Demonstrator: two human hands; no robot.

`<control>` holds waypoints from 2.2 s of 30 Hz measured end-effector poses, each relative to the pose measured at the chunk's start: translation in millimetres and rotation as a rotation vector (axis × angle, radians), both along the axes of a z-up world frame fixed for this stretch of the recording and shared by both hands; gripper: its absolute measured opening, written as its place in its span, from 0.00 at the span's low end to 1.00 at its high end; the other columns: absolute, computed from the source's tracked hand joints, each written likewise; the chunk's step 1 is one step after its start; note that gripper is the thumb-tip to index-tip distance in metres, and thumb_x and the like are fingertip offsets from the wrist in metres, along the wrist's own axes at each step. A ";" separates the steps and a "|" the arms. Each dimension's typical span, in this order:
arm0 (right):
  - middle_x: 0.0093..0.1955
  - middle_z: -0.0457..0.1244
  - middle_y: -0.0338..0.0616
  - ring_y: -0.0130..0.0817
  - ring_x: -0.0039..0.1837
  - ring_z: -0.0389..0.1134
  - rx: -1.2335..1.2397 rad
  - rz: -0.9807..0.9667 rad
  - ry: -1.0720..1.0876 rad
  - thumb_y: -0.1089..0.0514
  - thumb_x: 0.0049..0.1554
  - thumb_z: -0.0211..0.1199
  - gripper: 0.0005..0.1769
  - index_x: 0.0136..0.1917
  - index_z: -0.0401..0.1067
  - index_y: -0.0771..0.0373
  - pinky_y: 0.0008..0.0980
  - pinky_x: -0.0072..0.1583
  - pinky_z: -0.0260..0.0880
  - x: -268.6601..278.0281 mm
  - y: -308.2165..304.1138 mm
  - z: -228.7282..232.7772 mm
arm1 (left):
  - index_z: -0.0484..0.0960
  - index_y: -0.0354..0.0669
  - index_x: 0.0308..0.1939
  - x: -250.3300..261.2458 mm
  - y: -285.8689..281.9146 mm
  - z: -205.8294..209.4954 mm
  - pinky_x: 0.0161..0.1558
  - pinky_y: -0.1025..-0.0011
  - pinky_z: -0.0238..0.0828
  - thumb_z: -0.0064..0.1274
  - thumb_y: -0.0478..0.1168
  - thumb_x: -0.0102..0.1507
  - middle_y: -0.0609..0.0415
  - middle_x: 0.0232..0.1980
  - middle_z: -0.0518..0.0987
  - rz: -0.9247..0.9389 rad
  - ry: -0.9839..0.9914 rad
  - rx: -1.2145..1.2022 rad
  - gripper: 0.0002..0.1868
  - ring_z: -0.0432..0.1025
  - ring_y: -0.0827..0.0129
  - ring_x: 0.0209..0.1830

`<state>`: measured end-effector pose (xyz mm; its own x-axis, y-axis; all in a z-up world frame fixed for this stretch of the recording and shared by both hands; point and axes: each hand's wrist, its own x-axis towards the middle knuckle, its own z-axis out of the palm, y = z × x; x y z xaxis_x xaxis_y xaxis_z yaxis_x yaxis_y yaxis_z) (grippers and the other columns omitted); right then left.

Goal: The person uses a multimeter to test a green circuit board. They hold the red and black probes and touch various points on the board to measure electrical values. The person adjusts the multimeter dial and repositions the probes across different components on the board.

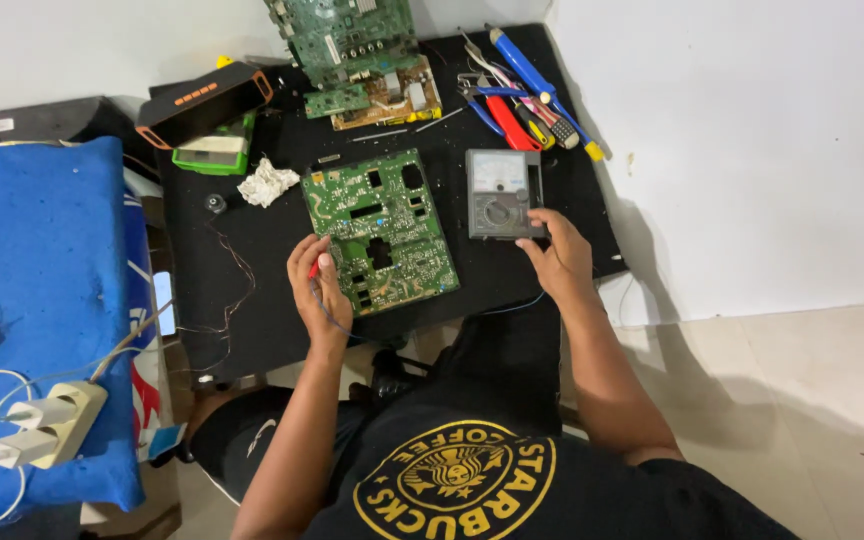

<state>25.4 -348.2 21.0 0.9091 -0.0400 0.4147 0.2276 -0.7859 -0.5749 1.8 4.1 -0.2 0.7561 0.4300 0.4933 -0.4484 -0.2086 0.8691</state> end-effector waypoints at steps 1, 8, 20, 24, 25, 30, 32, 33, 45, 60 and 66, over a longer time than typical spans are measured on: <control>0.52 0.70 0.44 0.51 0.58 0.73 -0.001 0.001 -0.008 0.60 0.51 0.79 0.29 0.64 0.74 0.53 0.47 0.59 0.75 -0.1 -2.8 -4.4 | 0.81 0.35 0.58 1.6 1.5 -5.9 0.63 0.50 0.69 0.44 0.38 0.75 0.37 0.60 0.71 0.001 -0.008 -0.001 0.13 0.70 0.45 0.62; 0.50 0.71 0.42 0.44 0.55 0.74 0.048 0.060 -0.173 0.54 0.54 0.79 0.23 0.60 0.76 0.55 0.40 0.59 0.74 17.8 0.8 -5.9 | 0.82 0.36 0.56 7.8 4.4 -14.1 0.61 0.54 0.70 0.46 0.40 0.75 0.38 0.58 0.72 0.035 0.034 0.007 0.13 0.72 0.47 0.59; 0.52 0.71 0.47 0.53 0.57 0.73 0.051 0.107 -0.308 0.61 0.53 0.78 0.26 0.63 0.71 0.57 0.50 0.59 0.74 155.7 35.8 -28.1 | 0.83 0.38 0.55 3.4 2.9 -0.4 0.58 0.54 0.72 0.46 0.40 0.75 0.40 0.56 0.74 0.043 0.041 0.054 0.12 0.74 0.47 0.58; 0.55 0.69 0.49 0.54 0.61 0.71 -0.064 0.075 -0.238 0.59 0.53 0.78 0.30 0.65 0.68 0.55 0.53 0.61 0.73 161.2 34.6 -38.8 | 0.83 0.37 0.54 5.7 2.9 -0.3 0.58 0.55 0.73 0.46 0.39 0.75 0.41 0.55 0.75 0.053 0.031 0.058 0.12 0.74 0.47 0.57; 0.55 0.69 0.49 0.54 0.61 0.71 -0.063 0.072 -0.231 0.59 0.53 0.78 0.30 0.65 0.68 0.55 0.53 0.61 0.73 143.8 41.6 -18.9 | 0.83 0.37 0.54 6.2 2.8 -4.0 0.58 0.55 0.73 0.46 0.39 0.75 0.41 0.55 0.75 0.050 0.039 0.060 0.12 0.74 0.47 0.57; 0.57 0.70 0.49 0.50 0.60 0.73 0.132 0.076 -0.176 0.55 0.64 0.70 0.19 0.65 0.71 0.55 0.47 0.61 0.74 75.5 71.4 20.5 | 0.81 0.35 0.55 6.4 3.1 -5.0 0.61 0.53 0.71 0.44 0.38 0.76 0.38 0.57 0.73 -0.001 0.026 -0.007 0.13 0.73 0.48 0.59; 0.56 0.71 0.47 0.49 0.59 0.73 0.153 0.114 -0.067 0.53 0.62 0.71 0.19 0.64 0.72 0.54 0.46 0.61 0.74 49.9 86.2 6.3 | 0.82 0.36 0.55 7.7 2.4 -1.2 0.62 0.54 0.70 0.43 0.40 0.76 0.39 0.58 0.73 -0.010 0.025 -0.042 0.14 0.72 0.49 0.60; 0.54 0.72 0.46 0.47 0.59 0.74 0.172 0.156 0.037 0.52 0.60 0.72 0.19 0.63 0.74 0.53 0.44 0.61 0.75 36.5 93.4 -0.2 | 0.82 0.37 0.55 7.7 1.7 1.0 0.63 0.54 0.70 0.42 0.42 0.76 0.39 0.58 0.74 -0.016 0.020 -0.082 0.15 0.72 0.51 0.61; 0.54 0.69 0.33 0.42 0.62 0.69 -0.046 0.143 -0.018 0.52 0.60 0.69 0.13 0.60 0.77 0.42 0.43 0.65 0.68 54.4 58.6 -63.2 | 0.83 0.38 0.52 43.4 17.8 -2.7 0.64 0.51 0.64 0.44 0.41 0.76 0.41 0.52 0.79 -0.133 0.260 -0.026 0.14 0.73 0.49 0.58; 0.46 0.69 0.35 0.44 0.57 0.69 -0.142 0.240 -0.113 0.52 0.61 0.68 0.13 0.60 0.75 0.50 0.45 0.59 0.66 58.5 65.8 -46.1 | 0.84 0.39 0.51 179.2 17.8 8.2 0.57 0.50 0.70 0.48 0.38 0.75 0.40 0.49 0.82 -0.394 -0.101 0.305 0.10 0.76 0.41 0.52; 0.38 0.66 0.43 0.50 0.45 0.70 -0.150 0.319 -0.192 0.58 0.63 0.62 0.04 0.52 0.76 0.56 0.47 0.55 0.71 63.8 82.6 -29.0 | 0.84 0.40 0.53 178.4 36.0 -16.4 0.63 0.47 0.64 0.47 0.36 0.76 0.41 0.51 0.82 -0.404 -0.102 0.275 0.10 0.75 0.39 0.53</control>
